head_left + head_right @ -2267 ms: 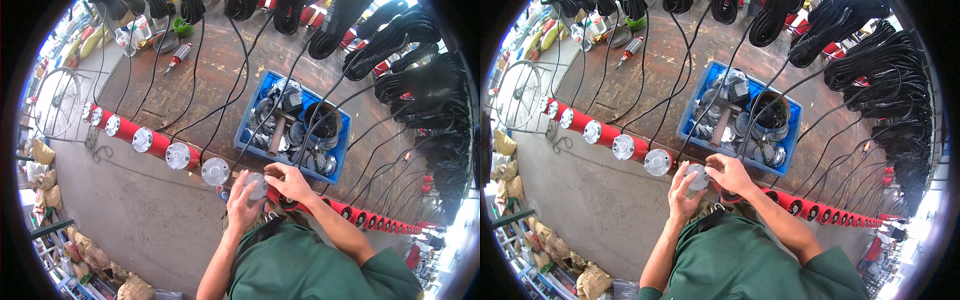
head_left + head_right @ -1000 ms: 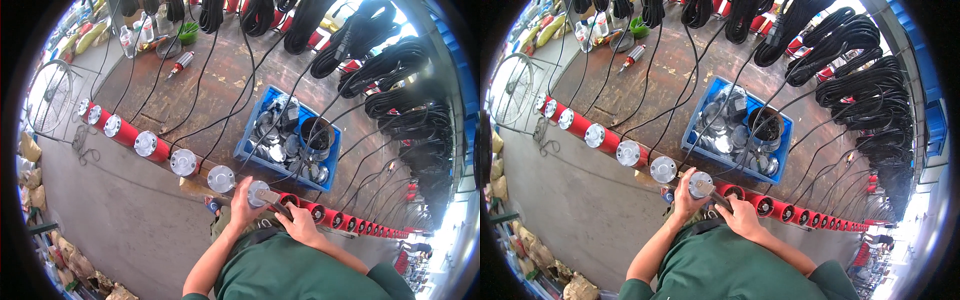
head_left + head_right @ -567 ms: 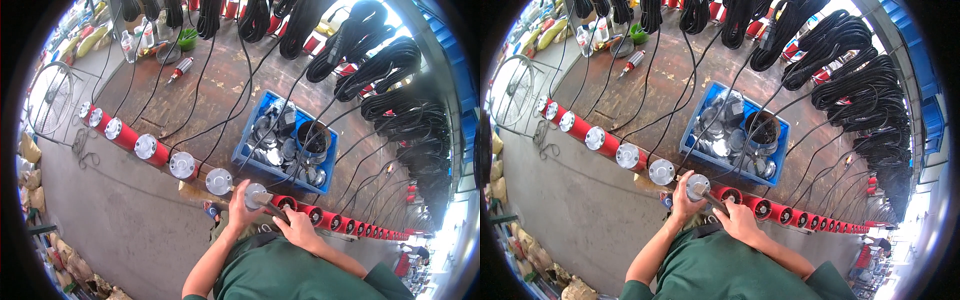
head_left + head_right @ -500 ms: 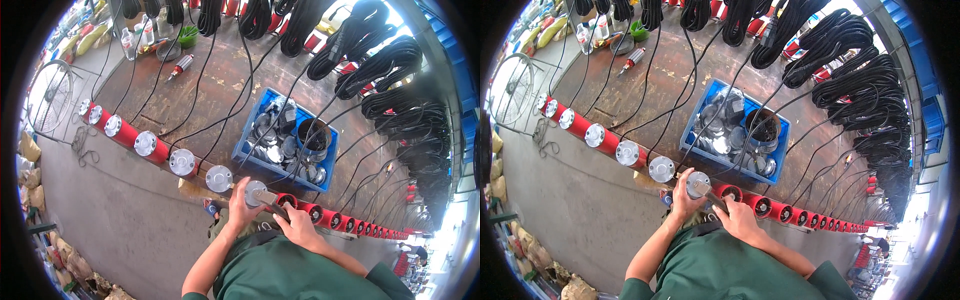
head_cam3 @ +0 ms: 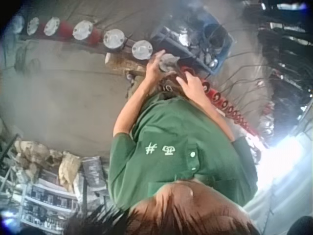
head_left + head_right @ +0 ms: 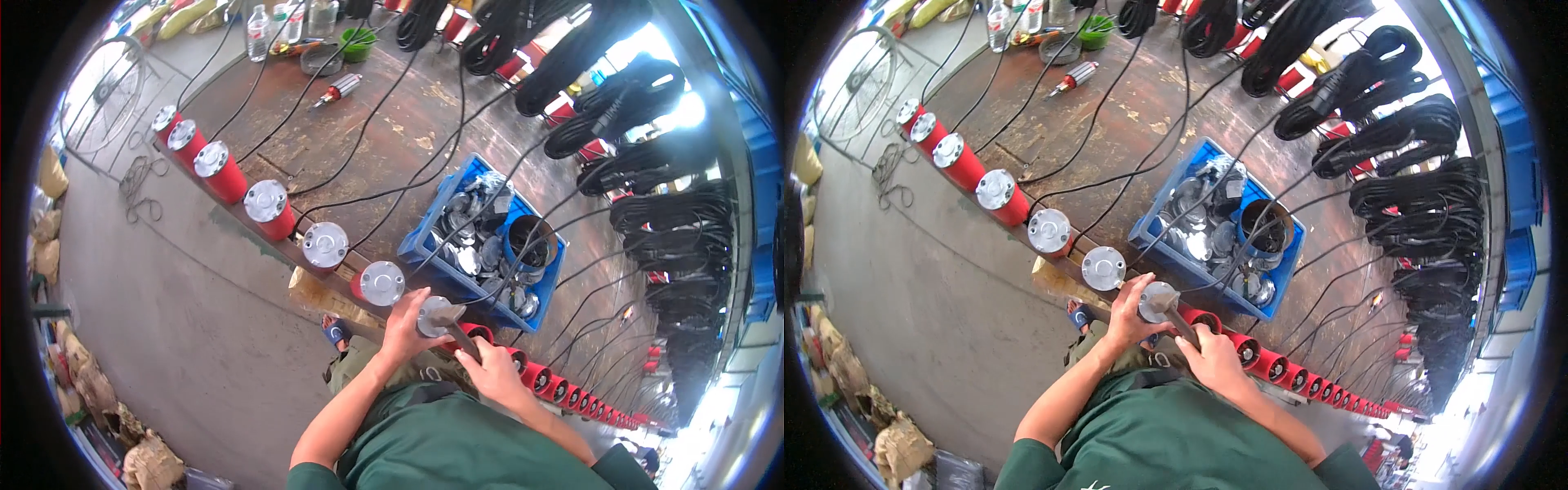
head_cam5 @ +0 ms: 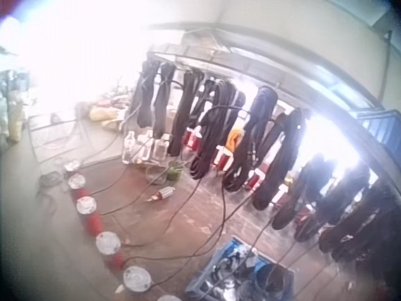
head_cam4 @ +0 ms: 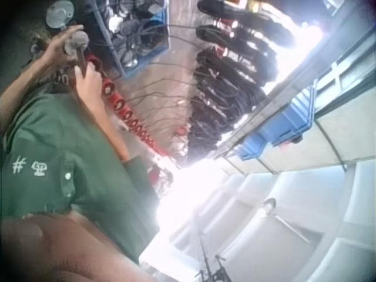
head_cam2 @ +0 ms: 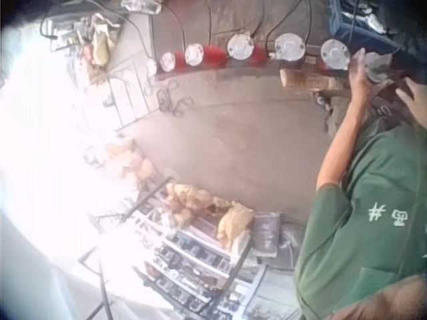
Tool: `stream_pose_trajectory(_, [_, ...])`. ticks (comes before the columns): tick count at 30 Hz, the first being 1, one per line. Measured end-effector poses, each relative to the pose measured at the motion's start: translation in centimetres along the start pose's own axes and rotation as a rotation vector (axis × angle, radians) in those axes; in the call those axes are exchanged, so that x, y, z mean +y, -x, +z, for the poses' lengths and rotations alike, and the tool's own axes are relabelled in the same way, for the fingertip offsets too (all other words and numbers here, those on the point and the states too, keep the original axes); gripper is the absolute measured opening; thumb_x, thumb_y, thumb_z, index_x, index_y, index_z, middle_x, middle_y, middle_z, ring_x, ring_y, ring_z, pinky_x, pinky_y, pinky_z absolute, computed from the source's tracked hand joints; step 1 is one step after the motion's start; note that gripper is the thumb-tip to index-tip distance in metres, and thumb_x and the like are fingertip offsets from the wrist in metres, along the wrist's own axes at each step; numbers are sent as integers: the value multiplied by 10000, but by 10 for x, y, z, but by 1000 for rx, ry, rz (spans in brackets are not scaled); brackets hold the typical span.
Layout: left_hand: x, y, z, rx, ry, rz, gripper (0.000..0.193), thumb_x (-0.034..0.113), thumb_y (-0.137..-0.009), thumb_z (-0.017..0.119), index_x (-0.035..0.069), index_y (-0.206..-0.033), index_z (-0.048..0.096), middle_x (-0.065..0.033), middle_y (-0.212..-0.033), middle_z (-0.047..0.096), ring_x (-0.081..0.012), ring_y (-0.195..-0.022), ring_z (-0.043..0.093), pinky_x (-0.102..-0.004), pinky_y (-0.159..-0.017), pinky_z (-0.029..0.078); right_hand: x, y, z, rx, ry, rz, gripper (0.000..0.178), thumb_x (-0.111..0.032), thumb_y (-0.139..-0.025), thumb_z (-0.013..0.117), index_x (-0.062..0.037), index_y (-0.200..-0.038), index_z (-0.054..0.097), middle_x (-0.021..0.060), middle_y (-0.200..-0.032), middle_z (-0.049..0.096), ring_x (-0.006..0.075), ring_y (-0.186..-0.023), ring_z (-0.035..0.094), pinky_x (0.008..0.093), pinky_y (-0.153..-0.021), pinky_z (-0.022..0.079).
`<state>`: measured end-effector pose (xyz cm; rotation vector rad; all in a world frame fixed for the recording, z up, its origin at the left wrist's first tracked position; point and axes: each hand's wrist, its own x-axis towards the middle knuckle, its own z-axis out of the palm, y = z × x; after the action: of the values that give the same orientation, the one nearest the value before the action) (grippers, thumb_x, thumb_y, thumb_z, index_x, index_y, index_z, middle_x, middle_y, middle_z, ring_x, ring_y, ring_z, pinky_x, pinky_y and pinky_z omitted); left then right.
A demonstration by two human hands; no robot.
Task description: The person assembles electronic sensor components by hand and using pliers, placing a base into a red housing and securing wires.
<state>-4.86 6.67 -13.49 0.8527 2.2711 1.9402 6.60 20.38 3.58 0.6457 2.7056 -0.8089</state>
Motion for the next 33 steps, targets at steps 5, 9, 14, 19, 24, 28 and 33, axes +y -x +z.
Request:
stream_pose_trajectory(5, [3, -1, -2, 30, 9, 61, 1080, 384, -591, 1050, 5, -1487, 581, -213, -1345, 685, -398, -1230, 679, -479, -1062, 565, -39, 12, -18, 150, -187, -113, 284, -272, -1075, 653, 4, -1140, 662, 248, -754, 683, 399, -706, 728, 464, -634, 520])
stream_pose_trajectory(9, [-2, -2, -1, 23, -15, 100, 1080, 413, -597, 1045, -2, -1482, 588, -220, -1345, 686, -402, -1228, 684, -479, -1060, 566, 13, 5, 19, 102, 5, -82, 321, -306, -1087, 631, 11, -1129, 660, 219, -703, 656, 362, -659, 699, 462, -624, 513])
stream_pose_trajectory(14, [-3, 0, -7, 55, -44, 88, 1088, 468, -589, 1039, -7, -1464, 601, -234, -1337, 689, -412, -1219, 689, -487, -1061, 563, -32, 2, -26, -23, -234, 21, 316, -295, -1095, 615, 17, -1075, 665, 203, -694, 643, 291, -642, 696, 428, -606, 504])
stream_pose_trajectory(19, [-3, 0, 3, -19, -5, 69, 1162, 479, -629, 1024, 11, -1549, 492, -212, -1414, 644, -419, -1313, 626, -513, -1130, 506, 5, 5, 21, 82, 14, -9, 349, -341, -1092, 617, 5, -1061, 643, 307, -783, 676, 523, -769, 693, 568, -667, 525])
stream_pose_trajectory(24, [-3, 9, 1, 10, 49, -28, 1096, 405, -655, 1024, 42, -1527, 467, -174, -1393, 647, -394, -1286, 635, -501, -1101, 515, -6, 4, -14, -88, -103, 58, 359, -344, -1094, 603, 10, -1090, 660, 254, -757, 670, 389, -686, 701, 470, -643, 514])
stream_pose_trajectory(28, [-3, 12, 0, 38, 79, -33, 1081, 344, -651, 1026, 67, -1532, 465, -163, -1385, 653, -373, -1257, 659, -490, -1070, 543, -24, 18, 1, 109, -166, -60, 342, -315, -1091, 611, 20, -1154, 639, 247, -758, 687, 395, -690, 706, 472, -655, 530])
stream_pose_trajectory(33, [2, 6, 4, -34, 103, -63, 1064, 267, -665, 1018, 69, -1541, 447, -163, -1376, 669, -353, -1245, 692, -471, -1055, 562, 21, -9, -7, -227, -254, 161, 416, -402, -1097, 608, 9, -1058, 655, 151, -742, 683, 251, -668, 673, 408, -632, 527])
